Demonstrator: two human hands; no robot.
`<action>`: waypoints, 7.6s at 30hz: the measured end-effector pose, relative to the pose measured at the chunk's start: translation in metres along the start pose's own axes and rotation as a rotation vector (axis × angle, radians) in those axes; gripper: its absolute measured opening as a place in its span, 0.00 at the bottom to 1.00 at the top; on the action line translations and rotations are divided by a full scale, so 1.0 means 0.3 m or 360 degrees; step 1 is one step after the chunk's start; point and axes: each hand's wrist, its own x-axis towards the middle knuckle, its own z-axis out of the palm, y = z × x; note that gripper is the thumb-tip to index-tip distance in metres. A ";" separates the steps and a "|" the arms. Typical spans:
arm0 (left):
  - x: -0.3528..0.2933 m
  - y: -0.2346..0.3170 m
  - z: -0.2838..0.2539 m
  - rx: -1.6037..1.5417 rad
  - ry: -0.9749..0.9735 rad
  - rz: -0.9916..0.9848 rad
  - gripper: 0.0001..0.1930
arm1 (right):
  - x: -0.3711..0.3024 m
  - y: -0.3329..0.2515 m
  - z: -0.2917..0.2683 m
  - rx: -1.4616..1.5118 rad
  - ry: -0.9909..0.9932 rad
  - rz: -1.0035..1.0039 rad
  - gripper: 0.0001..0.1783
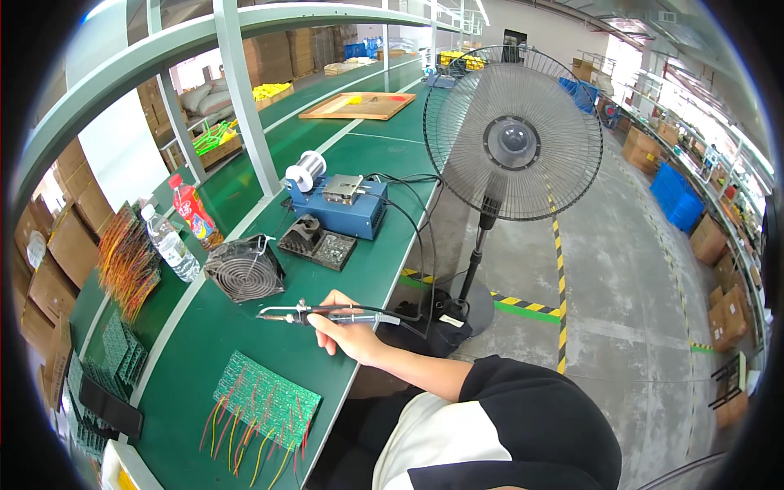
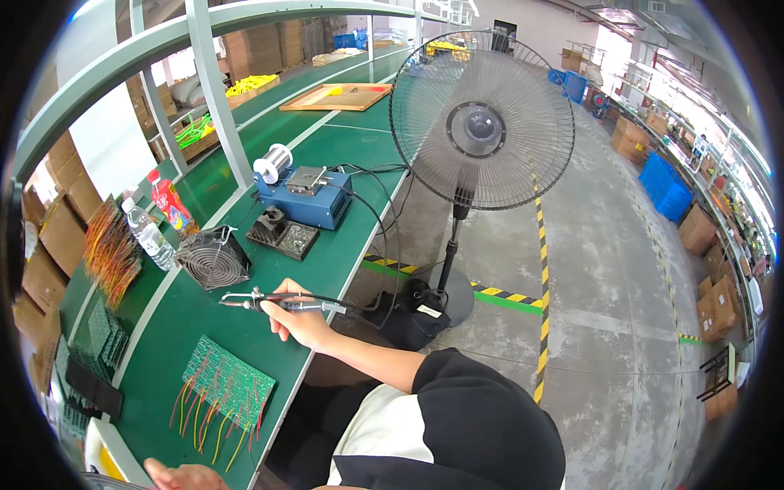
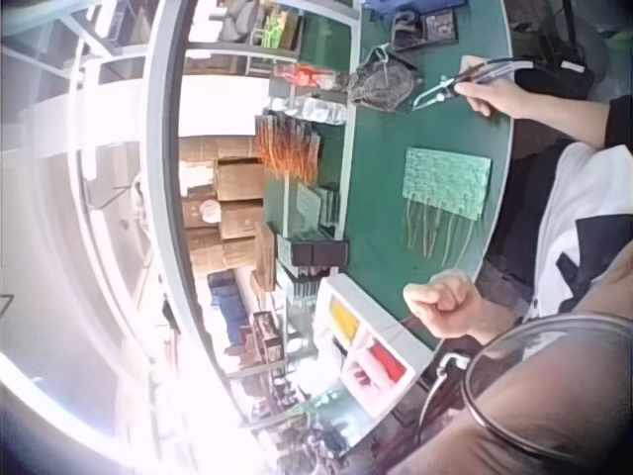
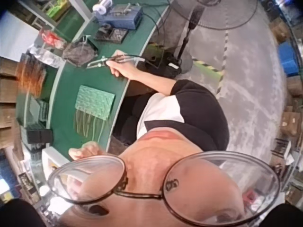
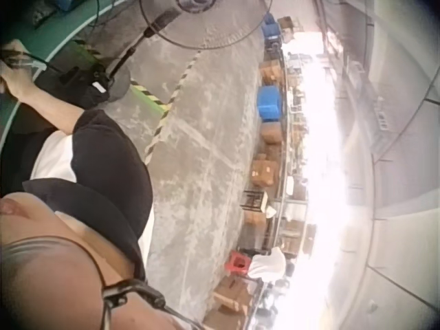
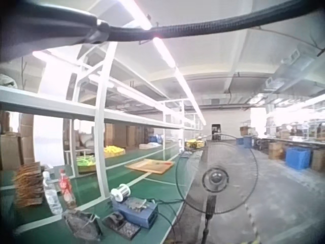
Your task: The person solders wires onto a circuit board using a soldering iron, retrieving additional wires from a tray and soldering them to the board.
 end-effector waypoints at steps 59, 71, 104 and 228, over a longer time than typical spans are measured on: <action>-0.106 -0.133 -0.189 0.2609 0.0797 -0.0347 0.04 | -0.152 0.023 0.079 -0.0013 -0.0507 0.0232 0.10; -0.052 -0.137 -0.227 0.2716 0.0638 -0.0226 0.05 | -0.152 0.018 0.078 0.0026 -0.0538 0.0254 0.10; -0.074 -0.138 -0.239 0.2582 0.0797 -0.0488 0.05 | -0.175 0.015 0.078 -0.0282 -0.0733 0.0277 0.09; -0.135 -0.185 -0.238 0.2876 0.0687 -0.0132 0.06 | -0.248 0.020 0.038 -0.0291 -0.0617 0.0196 0.09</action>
